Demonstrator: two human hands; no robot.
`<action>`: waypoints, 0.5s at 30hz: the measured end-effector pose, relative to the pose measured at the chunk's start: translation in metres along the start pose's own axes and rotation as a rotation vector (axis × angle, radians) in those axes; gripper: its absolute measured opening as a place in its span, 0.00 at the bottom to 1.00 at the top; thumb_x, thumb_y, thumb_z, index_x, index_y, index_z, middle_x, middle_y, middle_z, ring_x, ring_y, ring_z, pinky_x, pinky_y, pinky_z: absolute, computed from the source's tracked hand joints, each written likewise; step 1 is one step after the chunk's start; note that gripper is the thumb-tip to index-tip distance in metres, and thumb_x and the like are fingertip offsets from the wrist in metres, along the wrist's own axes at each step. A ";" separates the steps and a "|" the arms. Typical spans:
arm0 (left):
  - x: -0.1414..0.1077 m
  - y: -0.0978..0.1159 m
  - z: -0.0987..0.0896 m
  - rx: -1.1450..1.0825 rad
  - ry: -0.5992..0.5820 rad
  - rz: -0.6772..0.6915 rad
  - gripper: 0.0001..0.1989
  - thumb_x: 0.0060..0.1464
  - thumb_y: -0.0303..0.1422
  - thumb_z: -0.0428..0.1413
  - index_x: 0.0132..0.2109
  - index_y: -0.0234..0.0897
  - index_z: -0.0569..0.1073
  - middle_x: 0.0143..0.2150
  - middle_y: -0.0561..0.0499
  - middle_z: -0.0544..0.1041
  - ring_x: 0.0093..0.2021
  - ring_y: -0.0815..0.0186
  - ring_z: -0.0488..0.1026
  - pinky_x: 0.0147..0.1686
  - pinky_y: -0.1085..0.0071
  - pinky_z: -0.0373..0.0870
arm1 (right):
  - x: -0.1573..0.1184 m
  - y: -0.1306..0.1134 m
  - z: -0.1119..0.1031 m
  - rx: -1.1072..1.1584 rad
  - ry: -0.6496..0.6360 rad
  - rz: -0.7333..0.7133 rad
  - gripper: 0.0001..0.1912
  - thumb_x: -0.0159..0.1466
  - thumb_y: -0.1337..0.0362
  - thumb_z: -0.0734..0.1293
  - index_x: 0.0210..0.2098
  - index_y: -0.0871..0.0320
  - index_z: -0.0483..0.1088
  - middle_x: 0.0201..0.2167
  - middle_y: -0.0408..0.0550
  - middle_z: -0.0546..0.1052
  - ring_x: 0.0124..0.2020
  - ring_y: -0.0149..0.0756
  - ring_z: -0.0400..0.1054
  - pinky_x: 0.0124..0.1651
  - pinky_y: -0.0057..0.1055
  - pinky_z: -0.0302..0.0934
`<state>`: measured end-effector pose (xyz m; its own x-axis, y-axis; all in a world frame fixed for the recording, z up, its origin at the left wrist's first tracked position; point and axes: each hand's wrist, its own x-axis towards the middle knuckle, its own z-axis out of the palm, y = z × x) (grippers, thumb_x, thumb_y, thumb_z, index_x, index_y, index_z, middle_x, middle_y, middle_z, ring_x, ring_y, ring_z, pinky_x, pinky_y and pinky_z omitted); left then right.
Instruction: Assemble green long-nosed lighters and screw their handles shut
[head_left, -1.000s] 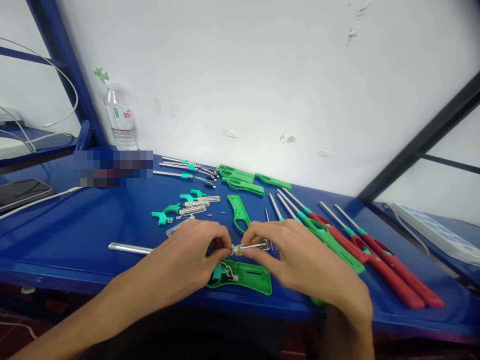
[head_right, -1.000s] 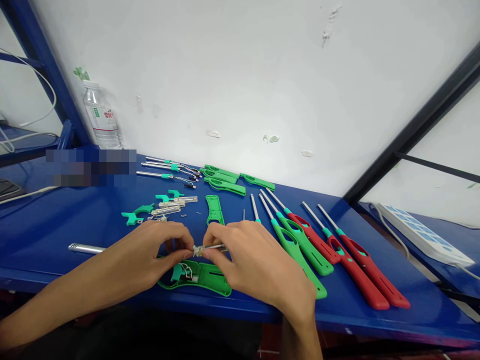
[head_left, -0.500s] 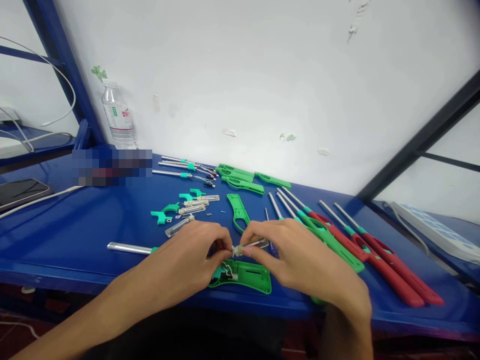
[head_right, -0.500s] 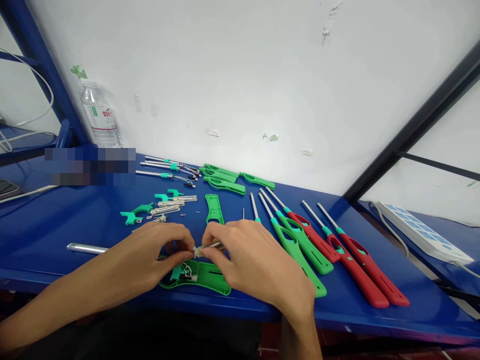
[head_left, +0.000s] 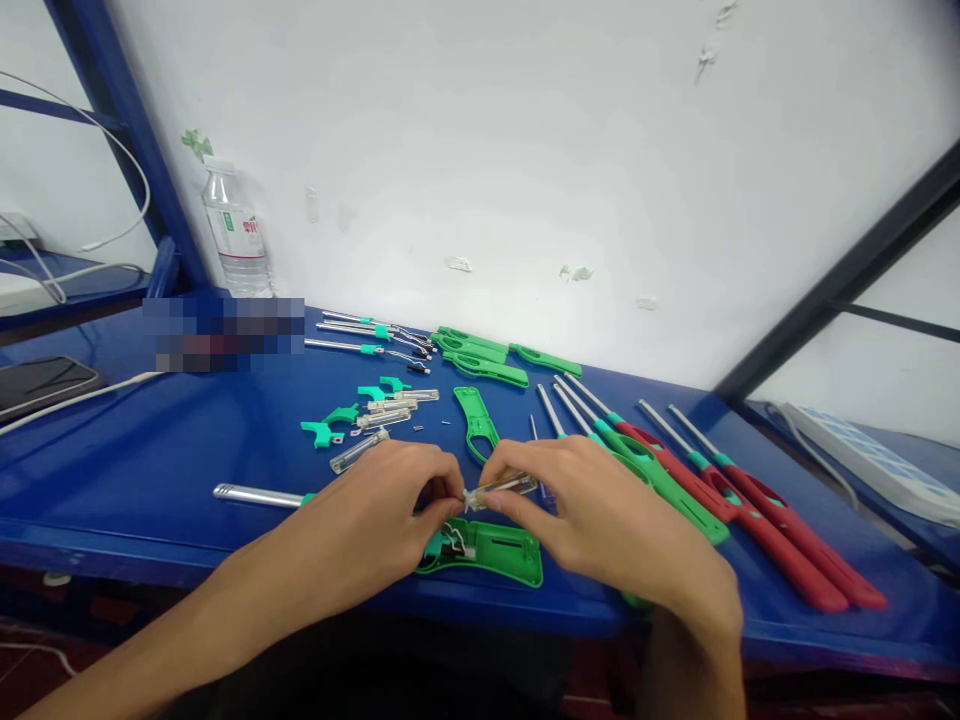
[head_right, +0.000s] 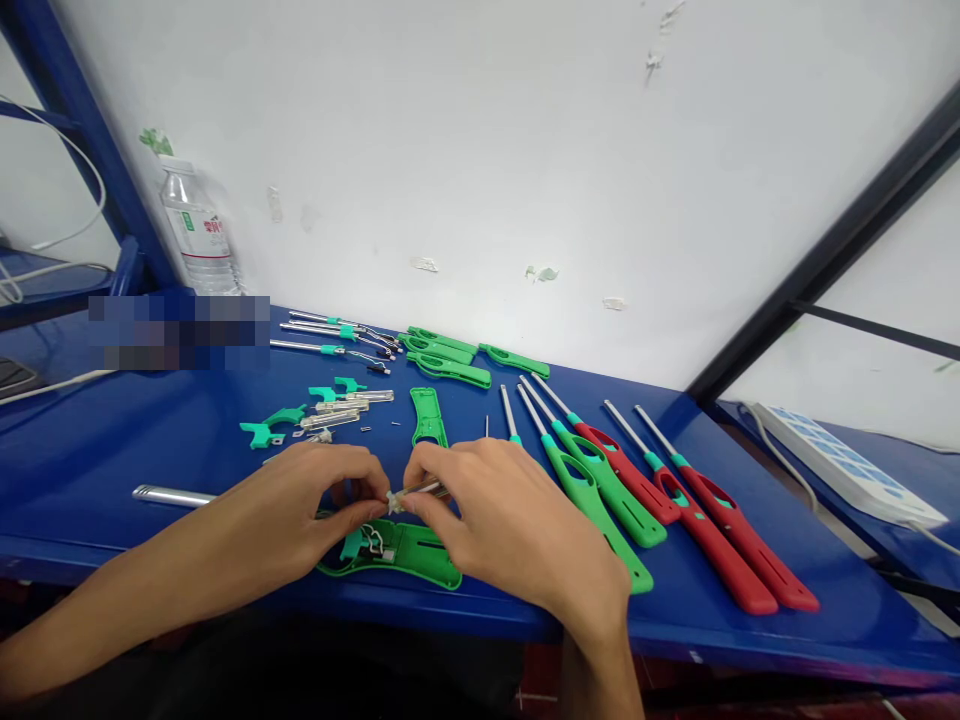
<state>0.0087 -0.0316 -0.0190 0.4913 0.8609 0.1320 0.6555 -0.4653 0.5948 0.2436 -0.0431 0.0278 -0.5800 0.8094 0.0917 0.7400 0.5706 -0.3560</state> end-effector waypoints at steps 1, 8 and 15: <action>0.000 0.000 0.000 0.001 -0.001 0.001 0.11 0.71 0.34 0.57 0.39 0.45 0.83 0.36 0.56 0.85 0.37 0.63 0.78 0.40 0.65 0.66 | 0.000 0.000 0.000 0.000 0.001 0.000 0.06 0.80 0.62 0.69 0.45 0.51 0.79 0.38 0.40 0.86 0.39 0.39 0.79 0.42 0.35 0.59; 0.001 0.002 0.000 0.001 0.004 0.003 0.11 0.70 0.34 0.58 0.39 0.45 0.83 0.36 0.56 0.85 0.38 0.62 0.79 0.41 0.65 0.66 | -0.001 0.000 0.001 0.001 -0.006 0.006 0.06 0.79 0.62 0.69 0.45 0.50 0.79 0.39 0.40 0.86 0.42 0.41 0.81 0.44 0.35 0.61; 0.001 0.001 0.000 0.006 0.011 0.014 0.11 0.70 0.35 0.57 0.39 0.45 0.84 0.36 0.54 0.85 0.37 0.61 0.80 0.39 0.64 0.67 | -0.001 0.000 0.000 -0.008 0.001 0.003 0.06 0.79 0.61 0.70 0.45 0.50 0.79 0.39 0.40 0.86 0.41 0.41 0.80 0.43 0.35 0.60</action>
<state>0.0098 -0.0309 -0.0186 0.4942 0.8564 0.1494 0.6518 -0.4787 0.5882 0.2445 -0.0439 0.0275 -0.5773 0.8114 0.0911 0.7446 0.5689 -0.3491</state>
